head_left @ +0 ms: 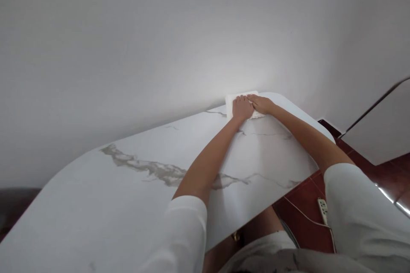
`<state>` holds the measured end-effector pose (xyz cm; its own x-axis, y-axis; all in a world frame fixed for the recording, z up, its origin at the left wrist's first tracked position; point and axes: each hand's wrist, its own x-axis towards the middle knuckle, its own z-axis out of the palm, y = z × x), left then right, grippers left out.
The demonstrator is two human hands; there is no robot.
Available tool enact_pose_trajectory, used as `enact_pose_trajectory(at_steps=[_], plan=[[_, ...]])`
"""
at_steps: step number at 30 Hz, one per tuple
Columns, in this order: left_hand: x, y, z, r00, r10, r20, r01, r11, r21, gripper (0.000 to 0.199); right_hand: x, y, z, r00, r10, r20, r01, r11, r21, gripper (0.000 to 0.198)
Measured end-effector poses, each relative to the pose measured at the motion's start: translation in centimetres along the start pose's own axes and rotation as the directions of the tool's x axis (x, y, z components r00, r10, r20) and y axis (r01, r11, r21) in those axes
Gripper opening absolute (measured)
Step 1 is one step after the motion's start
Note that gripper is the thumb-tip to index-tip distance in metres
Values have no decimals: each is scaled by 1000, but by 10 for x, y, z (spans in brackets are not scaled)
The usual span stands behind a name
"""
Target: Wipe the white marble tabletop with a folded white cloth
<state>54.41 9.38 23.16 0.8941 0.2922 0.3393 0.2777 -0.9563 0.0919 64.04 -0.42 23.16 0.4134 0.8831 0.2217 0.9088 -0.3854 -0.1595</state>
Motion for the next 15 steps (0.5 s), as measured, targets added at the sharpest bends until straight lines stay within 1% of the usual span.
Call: enact_pose_trajectory(at_steps=[3,5,7,11,15], plan=[[22,9,9,1000,11,-17,-12,1000,-25,36,7,24,-1,1000,3,-11,-3,1000,-11,53],[30,21,13,999,31,-24,-32,998,-51,36,2,39,-4,1000,28,-12,-29,999,-25,53],[33,36,14,998,65,-24,-67,995,-78,37,-11,50,-8,998,60,-14,-61,998,-29,54],[20,65,12,989,147,-18,-148,981,-122,40,-51,57,-18,993,119,-25,-120,992,-38,54],[-11,91,2,979,205,-9,-204,967,-153,41,-97,47,-26,985,171,-31,-172,983,-62,56]])
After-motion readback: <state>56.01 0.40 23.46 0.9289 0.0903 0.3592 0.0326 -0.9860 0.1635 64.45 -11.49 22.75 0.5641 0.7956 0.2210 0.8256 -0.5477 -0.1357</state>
